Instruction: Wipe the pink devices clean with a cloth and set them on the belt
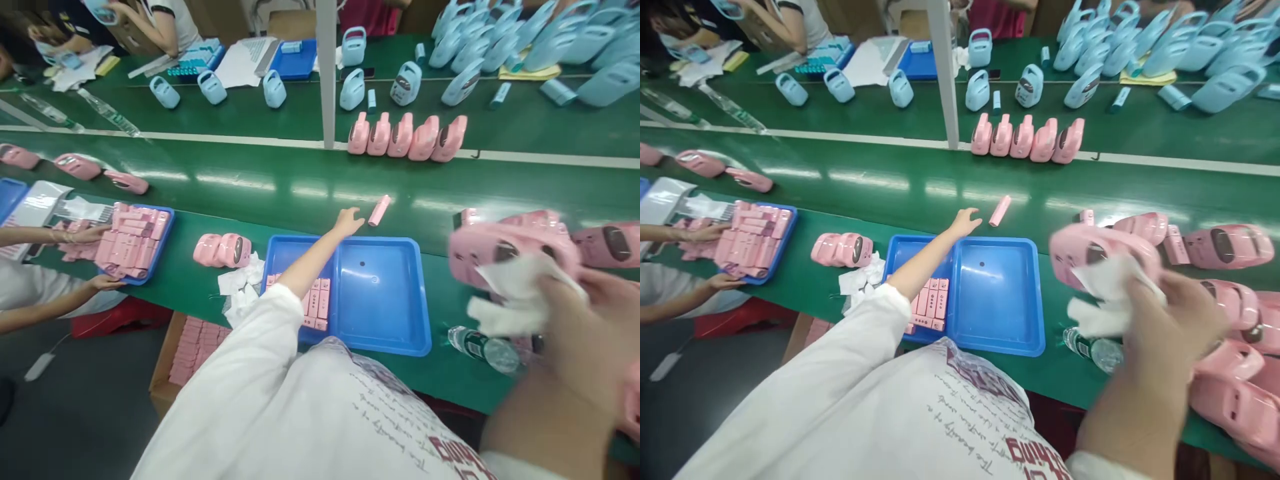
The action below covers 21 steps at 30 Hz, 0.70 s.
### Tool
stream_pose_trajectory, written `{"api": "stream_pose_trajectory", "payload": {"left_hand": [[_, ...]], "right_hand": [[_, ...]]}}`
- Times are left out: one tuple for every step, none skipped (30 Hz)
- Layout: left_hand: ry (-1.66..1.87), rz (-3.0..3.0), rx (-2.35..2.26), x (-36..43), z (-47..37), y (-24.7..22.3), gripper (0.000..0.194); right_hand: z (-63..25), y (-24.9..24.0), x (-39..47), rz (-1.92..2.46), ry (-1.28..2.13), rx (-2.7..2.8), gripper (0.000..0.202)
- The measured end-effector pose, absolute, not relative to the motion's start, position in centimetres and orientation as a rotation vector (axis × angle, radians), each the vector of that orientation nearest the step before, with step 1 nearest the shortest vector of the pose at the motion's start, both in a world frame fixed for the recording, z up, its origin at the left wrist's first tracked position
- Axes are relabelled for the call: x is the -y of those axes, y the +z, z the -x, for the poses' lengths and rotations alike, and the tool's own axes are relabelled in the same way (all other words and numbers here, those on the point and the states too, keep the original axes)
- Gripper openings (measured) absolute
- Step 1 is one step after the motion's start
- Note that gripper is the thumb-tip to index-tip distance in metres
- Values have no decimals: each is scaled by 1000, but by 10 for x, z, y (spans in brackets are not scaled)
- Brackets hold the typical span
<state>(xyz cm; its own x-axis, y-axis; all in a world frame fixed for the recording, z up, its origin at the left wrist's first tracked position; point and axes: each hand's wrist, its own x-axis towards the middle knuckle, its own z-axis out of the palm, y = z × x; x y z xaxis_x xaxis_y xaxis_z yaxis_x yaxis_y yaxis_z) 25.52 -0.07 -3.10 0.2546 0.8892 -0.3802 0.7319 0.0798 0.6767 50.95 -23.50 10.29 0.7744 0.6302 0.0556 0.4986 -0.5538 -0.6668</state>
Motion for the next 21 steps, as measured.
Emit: {"api": "stream_pose_trajectory", "payload": {"left_hand": [[204, -1736, -1508, 14, -237, -27, 45], [168, -1775, -1525, 30, -218, -24, 44], [118, -1804, -1547, 49, -198, -22, 42], [58, -1826, -1569, 69, -179, -21, 41], [-5, -1845, -1583, 89, -163, -20, 41], [-70, -1862, -1582, 109, -149, -21, 42], [-126, -1876, -1578, 127, -138, -23, 44], [-168, -1896, -1567, 143, -130, -26, 49], [-201, -1914, -1549, 156, -126, -29, 56], [-226, -1931, -1534, 166, -125, -33, 64], [-244, -1946, -1520, 173, -125, -36, 71], [-257, -1957, -1509, 177, -126, -39, 77], [-267, -1965, -1504, 178, -128, -41, 80], [-275, -1971, -1503, 177, -130, -43, 81], [-281, -1975, -1505, 176, -132, -44, 80], [-283, -1979, -1508, 175, -133, -45, 79], [-282, -1982, -1513, 175, -133, -45, 77], [-281, -1987, -1518, 176, -133, -45, 76], [-271, -1995, -1523, 179, -133, -44, 74], [-245, -2007, -1529, 183, -133, -45, 73], [-199, -2022, -1535, 188, -134, -46, 71]], "right_hand": [[-498, 92, 203, 2246, 299, 778, 30], [-488, 83, 172, 2229, 365, 775, 30], [-480, 73, 143, 2241, 452, 831, 32], [-473, 65, 117, 2271, 497, 876, 32], [-469, 56, 94, 2277, 535, 899, 33], [-466, 47, 76, 2291, 557, 908, 34], [-465, 38, 62, 2305, 571, 910, 35], [-464, 28, 51, 2317, 585, 905, 36], [-464, 19, 43, 2328, 603, 900, 38], [-464, 10, 37, 2334, 630, 898, 38], [-463, 1, 33, 2334, 664, 899, 38], [-463, -6, 30, 2328, 702, 906, 39], [-462, -11, 29, 2316, 737, 918, 40], [-461, -15, 28, 2302, 763, 935, 42], [-461, -16, 28, 2291, 778, 954, 45], [-461, -16, 30, 2287, 779, 974, 50], [-462, -13, 33, 2291, 771, 994, 55], [-464, -9, 37, 2302, 761, 1014, 58], [-467, -5, 43, 2316, 754, 1035, 59], [-470, 0, 52, 2331, 754, 1056, 55], [-473, 4, 62, 2342, 759, 1078, 46]]}}
